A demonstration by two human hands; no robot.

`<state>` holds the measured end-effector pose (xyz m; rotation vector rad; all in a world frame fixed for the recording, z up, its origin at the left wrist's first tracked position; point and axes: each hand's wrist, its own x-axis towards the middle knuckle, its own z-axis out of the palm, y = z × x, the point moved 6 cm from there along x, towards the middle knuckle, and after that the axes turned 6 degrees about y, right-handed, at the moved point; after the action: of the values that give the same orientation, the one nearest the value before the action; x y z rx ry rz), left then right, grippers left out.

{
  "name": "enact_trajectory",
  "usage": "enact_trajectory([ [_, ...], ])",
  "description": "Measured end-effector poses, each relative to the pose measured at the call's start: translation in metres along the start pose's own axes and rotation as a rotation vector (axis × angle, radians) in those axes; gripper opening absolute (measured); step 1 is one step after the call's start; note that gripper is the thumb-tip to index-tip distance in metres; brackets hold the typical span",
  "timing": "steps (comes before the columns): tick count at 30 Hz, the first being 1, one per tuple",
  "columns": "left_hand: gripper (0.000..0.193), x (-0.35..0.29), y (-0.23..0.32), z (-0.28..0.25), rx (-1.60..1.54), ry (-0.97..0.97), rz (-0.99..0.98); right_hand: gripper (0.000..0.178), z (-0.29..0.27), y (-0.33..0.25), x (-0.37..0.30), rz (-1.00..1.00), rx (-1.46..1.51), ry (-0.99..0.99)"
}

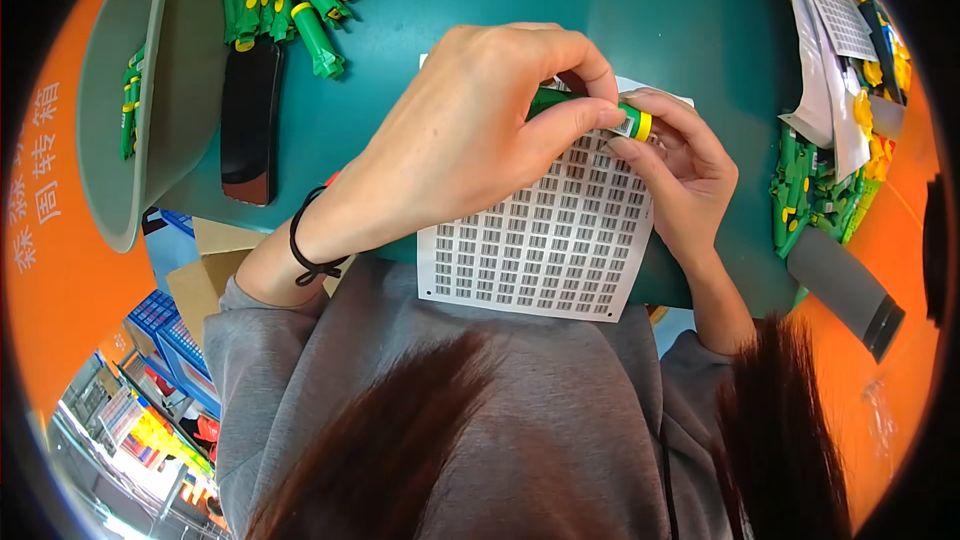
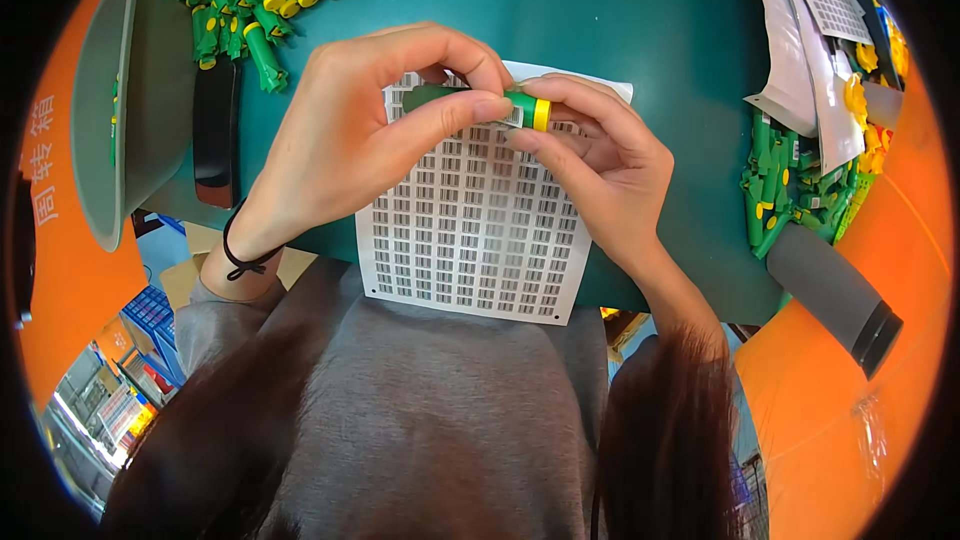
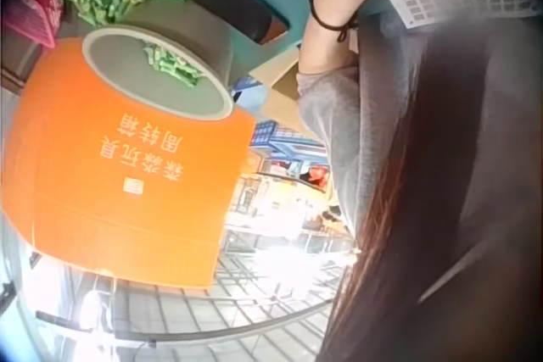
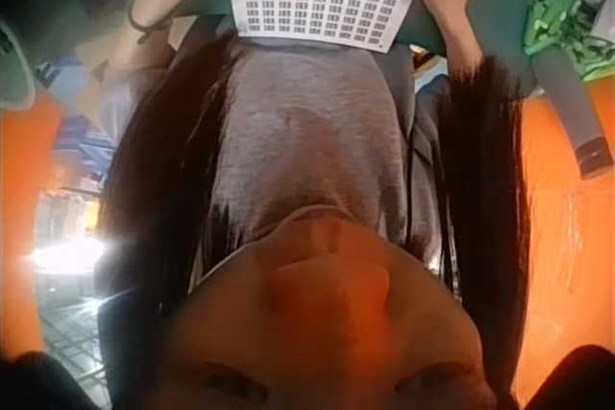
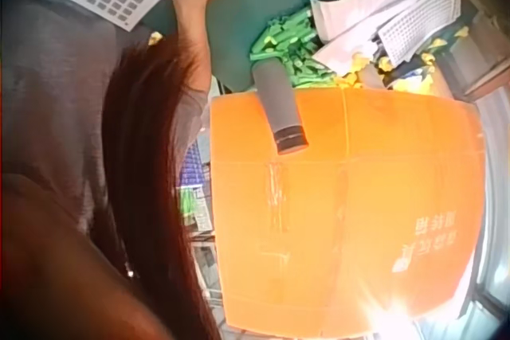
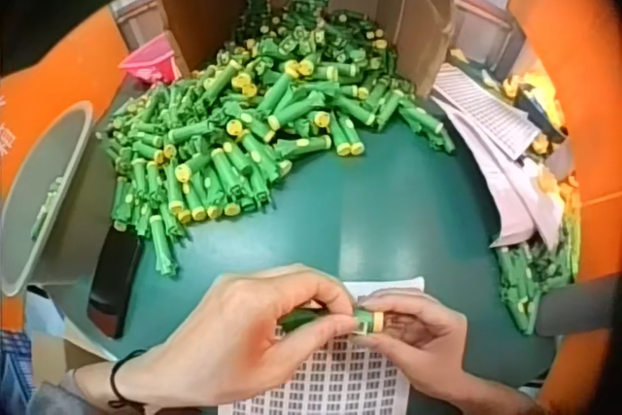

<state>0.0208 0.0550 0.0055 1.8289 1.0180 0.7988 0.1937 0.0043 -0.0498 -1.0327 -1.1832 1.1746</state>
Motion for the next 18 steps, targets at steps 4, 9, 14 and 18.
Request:
enact_trajectory([
  [4,0.011,0.0007,-0.0011,0.0025,0.016,0.003,-0.026,0.038,-0.0011,0.0002,-0.0017,0.03,0.024,0.018],
  [9,0.011,0.0005,0.0006,0.0021,0.015,-0.023,-0.059,0.038,-0.0019,-0.0011,-0.0015,0.091,0.047,0.024],
  [14,0.011,-0.0002,0.0049,0.0024,0.031,-0.03,-0.037,0.039,-0.0035,0.0006,-0.0023,0.034,0.012,-0.045],
  [18,0.011,0.0,0.0058,0.0035,0.077,-0.018,-0.045,0.039,-0.0033,0.0004,-0.0028,0.083,0.034,-0.033],
])
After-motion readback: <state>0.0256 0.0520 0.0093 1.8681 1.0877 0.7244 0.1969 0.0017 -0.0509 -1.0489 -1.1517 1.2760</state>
